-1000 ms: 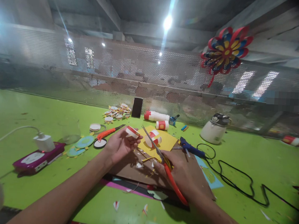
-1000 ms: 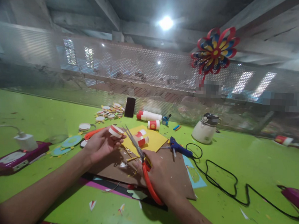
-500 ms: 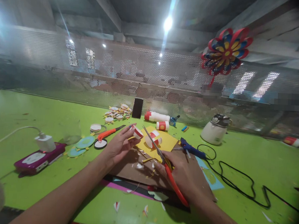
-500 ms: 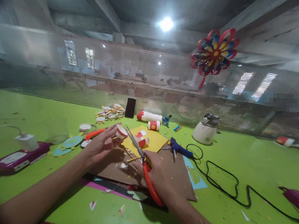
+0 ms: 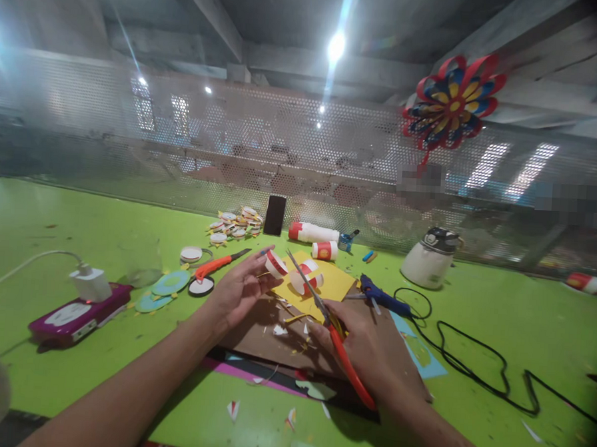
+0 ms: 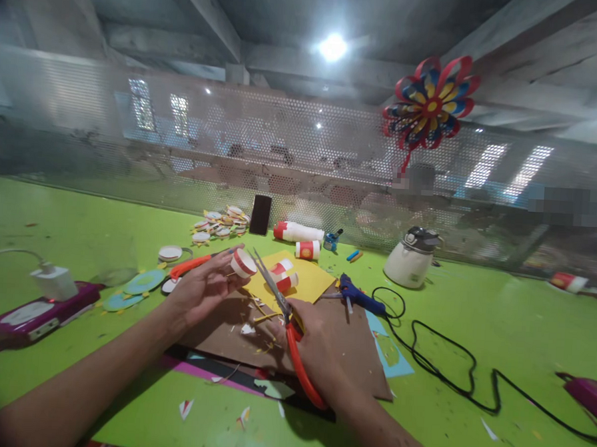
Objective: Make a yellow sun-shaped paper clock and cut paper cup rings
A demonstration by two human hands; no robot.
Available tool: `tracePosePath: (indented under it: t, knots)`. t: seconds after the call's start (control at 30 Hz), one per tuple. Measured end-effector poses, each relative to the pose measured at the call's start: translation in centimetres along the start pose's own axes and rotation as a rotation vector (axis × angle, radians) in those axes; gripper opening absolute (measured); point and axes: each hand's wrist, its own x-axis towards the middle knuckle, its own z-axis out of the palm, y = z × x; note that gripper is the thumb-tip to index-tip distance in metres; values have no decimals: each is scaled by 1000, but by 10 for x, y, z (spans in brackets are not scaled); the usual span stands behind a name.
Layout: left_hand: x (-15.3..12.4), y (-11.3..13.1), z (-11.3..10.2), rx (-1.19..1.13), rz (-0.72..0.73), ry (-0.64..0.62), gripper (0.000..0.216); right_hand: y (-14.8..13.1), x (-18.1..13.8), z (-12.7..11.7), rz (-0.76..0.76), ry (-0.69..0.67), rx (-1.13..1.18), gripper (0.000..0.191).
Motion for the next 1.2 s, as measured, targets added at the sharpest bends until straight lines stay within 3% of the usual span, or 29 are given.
tracePosePath:
  t: [0.2,0.63,0.93,1.2]
  knots:
    - [-3,2,4,76,-18,11,41,5,-2,0,-35,52,11,32]
    - [-1,-3,-1,112,99,-87,64,6,-1,5,-47,92,36,32]
    - [-2,-6,-3,198,107,-100,54,9,-1,6,-75,88,-23,33]
    - [-4,-5,2,137,-2,-75,51,13,-2,7,-69,80,-58,37]
